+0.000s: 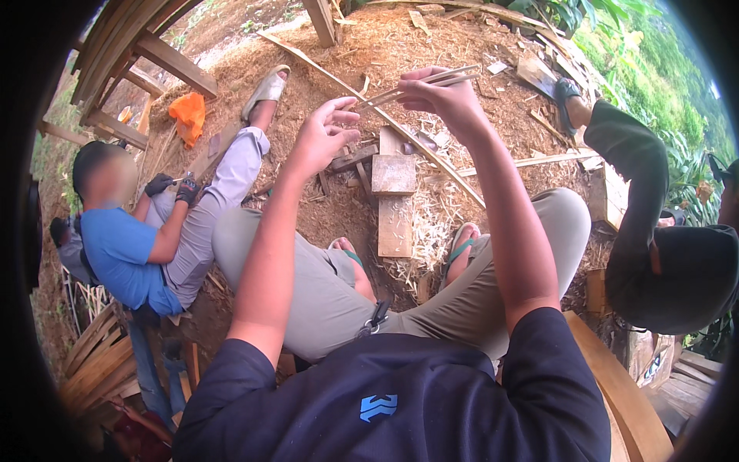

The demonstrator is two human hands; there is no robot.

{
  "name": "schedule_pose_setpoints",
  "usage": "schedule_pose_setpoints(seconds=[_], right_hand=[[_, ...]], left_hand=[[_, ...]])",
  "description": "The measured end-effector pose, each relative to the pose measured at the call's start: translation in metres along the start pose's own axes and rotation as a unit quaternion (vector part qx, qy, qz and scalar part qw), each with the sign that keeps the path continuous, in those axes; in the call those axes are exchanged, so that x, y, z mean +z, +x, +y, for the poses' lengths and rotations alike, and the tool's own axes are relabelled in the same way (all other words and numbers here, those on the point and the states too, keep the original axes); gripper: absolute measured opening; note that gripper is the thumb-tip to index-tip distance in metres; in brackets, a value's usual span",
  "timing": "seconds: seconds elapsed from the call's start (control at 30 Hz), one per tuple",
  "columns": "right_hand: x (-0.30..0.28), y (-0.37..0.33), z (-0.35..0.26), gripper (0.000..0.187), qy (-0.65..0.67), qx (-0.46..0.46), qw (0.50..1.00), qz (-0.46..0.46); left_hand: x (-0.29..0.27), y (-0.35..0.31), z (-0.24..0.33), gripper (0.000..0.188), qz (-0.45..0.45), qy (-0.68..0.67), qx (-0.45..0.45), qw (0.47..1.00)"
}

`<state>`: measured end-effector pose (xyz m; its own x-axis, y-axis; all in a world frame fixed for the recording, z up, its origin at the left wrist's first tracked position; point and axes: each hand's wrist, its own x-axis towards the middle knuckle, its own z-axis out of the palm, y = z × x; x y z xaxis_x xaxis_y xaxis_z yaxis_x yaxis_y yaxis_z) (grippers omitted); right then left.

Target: The person sits on the ground and uses a hand saw to shave thin strips from a piece of wood. They repeatedly pull the saw across the wood to create shavings and then inspect the resulting strips.

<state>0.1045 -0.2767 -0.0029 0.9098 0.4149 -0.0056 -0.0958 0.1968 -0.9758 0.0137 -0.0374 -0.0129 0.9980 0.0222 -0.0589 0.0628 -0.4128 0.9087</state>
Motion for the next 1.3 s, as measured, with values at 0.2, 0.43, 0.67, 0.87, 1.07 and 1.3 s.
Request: schedule_pose_setpoints(seconds=[0.2, 0.43, 0.67, 0.87, 1.07, 1.3], right_hand=[[-0.009, 0.004, -0.003, 0.024, 0.013, -0.030, 0.999, 0.031], [-0.001, 0.002, 0.000, 0.024, 0.043, -0.022, 0.999, 0.002], [0.009, 0.000, 0.005, 0.027, 0.053, -0.012, 0.998, -0.042], [0.006, 0.001, 0.005, 0.028, 0.054, -0.024, 0.998, -0.024], [0.004, 0.001, 0.003, 0.022, 0.050, -0.022, 0.998, -0.020], [0.004, 0.001, 0.002, 0.021, 0.063, -0.035, 0.997, -0.014]], left_hand=[[-0.005, 0.004, -0.005, 0.043, 0.035, 0.053, 0.012, 0.998], [0.017, -0.002, 0.003, 0.038, 0.054, -0.039, 0.043, 0.997], [0.022, -0.004, 0.006, 0.031, 0.046, -0.062, 0.030, 0.997], [0.023, -0.003, 0.007, 0.027, 0.045, -0.109, 0.031, 0.993], [0.023, -0.002, 0.008, 0.027, 0.038, -0.115, 0.021, 0.992], [0.021, -0.002, 0.008, 0.026, 0.049, -0.141, 0.007, 0.989]])
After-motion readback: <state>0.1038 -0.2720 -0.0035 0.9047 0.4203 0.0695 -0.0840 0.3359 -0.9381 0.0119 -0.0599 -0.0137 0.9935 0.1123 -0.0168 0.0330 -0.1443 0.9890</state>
